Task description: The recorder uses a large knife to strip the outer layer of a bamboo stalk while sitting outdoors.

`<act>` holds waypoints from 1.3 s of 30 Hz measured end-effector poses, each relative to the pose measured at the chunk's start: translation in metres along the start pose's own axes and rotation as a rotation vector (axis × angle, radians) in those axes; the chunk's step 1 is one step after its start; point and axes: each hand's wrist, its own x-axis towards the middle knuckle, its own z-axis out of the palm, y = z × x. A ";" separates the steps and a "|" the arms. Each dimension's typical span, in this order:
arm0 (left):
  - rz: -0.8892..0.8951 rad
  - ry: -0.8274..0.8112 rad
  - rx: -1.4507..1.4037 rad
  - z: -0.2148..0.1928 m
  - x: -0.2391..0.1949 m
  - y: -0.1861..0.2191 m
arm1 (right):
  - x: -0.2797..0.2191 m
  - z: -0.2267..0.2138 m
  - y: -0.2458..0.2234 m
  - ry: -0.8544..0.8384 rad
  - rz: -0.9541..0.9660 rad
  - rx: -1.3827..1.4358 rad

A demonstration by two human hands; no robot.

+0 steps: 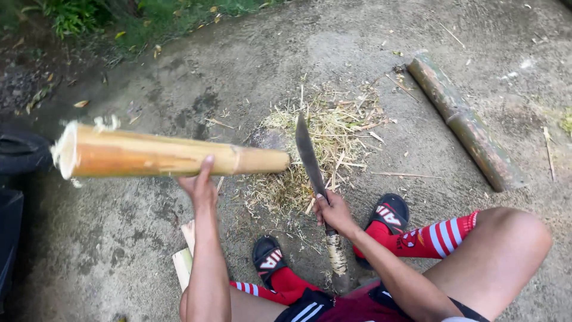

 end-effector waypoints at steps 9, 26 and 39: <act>0.187 0.146 -0.100 -0.024 -0.014 0.043 | 0.026 0.028 0.015 0.010 -0.217 -0.448; 0.149 -0.047 -0.109 -0.023 -0.067 0.032 | 0.032 0.097 -0.037 -0.040 -0.622 -1.026; 0.104 -0.003 -0.112 -0.042 -0.079 0.024 | 0.049 0.096 -0.047 -0.170 -0.504 -1.104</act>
